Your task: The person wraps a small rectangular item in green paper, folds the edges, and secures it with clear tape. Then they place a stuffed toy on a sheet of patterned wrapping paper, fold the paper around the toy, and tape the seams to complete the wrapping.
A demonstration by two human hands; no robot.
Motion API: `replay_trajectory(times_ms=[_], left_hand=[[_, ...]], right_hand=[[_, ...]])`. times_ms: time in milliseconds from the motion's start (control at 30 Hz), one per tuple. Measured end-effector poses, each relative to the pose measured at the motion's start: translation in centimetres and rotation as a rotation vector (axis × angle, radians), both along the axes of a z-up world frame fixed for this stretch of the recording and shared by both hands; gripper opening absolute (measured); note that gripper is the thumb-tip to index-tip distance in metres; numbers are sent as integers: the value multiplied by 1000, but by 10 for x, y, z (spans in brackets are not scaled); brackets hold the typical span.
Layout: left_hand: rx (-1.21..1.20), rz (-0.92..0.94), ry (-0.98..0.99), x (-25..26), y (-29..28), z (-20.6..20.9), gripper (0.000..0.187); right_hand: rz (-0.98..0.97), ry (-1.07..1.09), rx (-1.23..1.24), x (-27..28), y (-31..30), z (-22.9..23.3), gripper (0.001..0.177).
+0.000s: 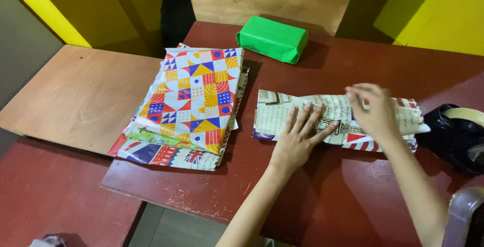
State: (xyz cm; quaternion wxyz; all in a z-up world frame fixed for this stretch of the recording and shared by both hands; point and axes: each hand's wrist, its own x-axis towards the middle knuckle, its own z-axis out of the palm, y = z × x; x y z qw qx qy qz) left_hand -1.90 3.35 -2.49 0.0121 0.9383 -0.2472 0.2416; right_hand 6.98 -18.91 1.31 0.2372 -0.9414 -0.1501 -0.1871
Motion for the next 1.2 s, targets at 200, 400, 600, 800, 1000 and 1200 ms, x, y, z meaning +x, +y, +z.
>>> replay_trajectory(times_ms=[200, 400, 600, 800, 1000, 1200], left_hand=[[-283, -94, 65, 1, 0, -10, 56], [-289, -94, 18, 7, -1, -8, 56], [-314, -74, 32, 3, -3, -8, 59], [-217, -28, 41, 7, -4, -6, 59], [-235, -47, 107, 6, -3, -5, 76], [-204, -4, 75, 7, -7, -9, 91]], right_hand=[[91, -16, -206, -13, 25, -31, 66], [118, 245, 209, -3, 18, -15, 79], [-133, 133, 400, 1, -16, 21, 72], [75, 66, -154, -22, 31, -15, 55], [39, -49, -239, -27, 10, -35, 62], [-13, -85, -152, -32, -5, -47, 63]])
